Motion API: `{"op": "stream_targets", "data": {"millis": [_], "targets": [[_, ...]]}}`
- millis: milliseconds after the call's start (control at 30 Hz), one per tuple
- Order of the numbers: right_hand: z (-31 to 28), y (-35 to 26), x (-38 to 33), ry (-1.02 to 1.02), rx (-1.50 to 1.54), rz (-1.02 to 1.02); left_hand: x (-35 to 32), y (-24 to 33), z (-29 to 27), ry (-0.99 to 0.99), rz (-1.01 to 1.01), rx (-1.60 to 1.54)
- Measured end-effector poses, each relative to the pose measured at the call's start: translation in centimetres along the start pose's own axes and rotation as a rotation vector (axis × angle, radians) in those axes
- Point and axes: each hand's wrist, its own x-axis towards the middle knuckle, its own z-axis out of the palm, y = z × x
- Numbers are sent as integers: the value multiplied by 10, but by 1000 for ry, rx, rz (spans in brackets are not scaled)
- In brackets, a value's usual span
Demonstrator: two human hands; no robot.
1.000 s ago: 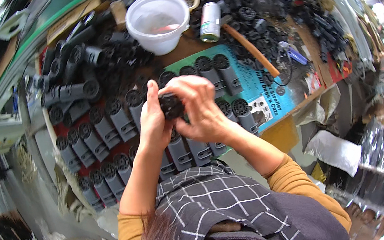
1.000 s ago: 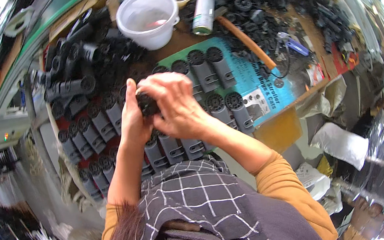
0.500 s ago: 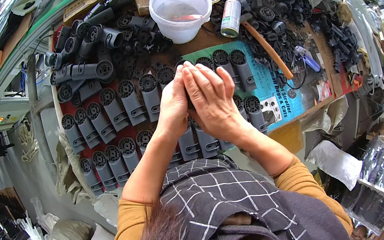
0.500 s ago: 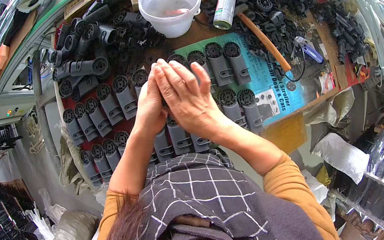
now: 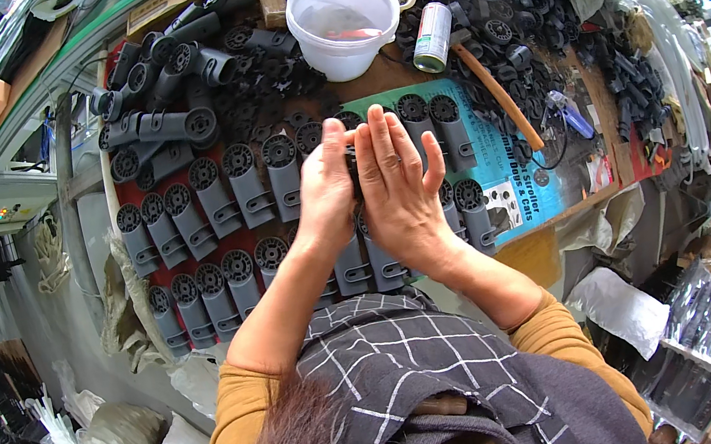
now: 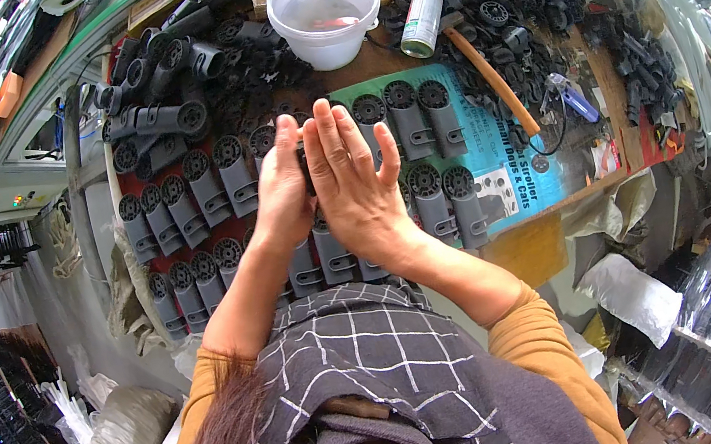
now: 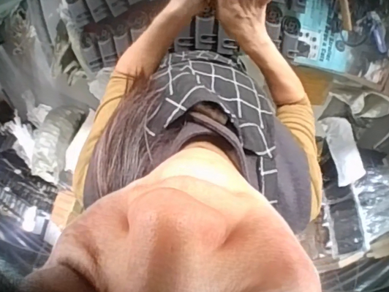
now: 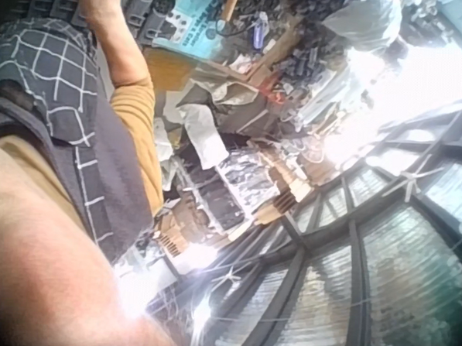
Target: The person retrieves small black plastic parts from a sack and cleans them one by one using a toothbrush and water from a bucket. After cleaning, the parts are placed into gray cylindrical holders arranged on a workbench.
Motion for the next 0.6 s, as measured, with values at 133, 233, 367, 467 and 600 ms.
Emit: {"op": "stream_targets", "data": {"millis": [133, 233, 367, 467, 600], "targets": [[0, -2, 0, 3, 66, 27, 0, 0, 4, -28, -28, -120], [0, -2, 1, 123, 91, 122, 1, 7, 1, 66, -79, -117], [3, -4, 0, 71, -67, 16, -1, 8, 8, 44, -35, -150], [5, -5, 0, 92, -11, 16, -4, 9, 10, 118, -14, -60], [1, -7, 3, 14, -28, -5, -1, 7, 12, 127, 27, -90]]}}
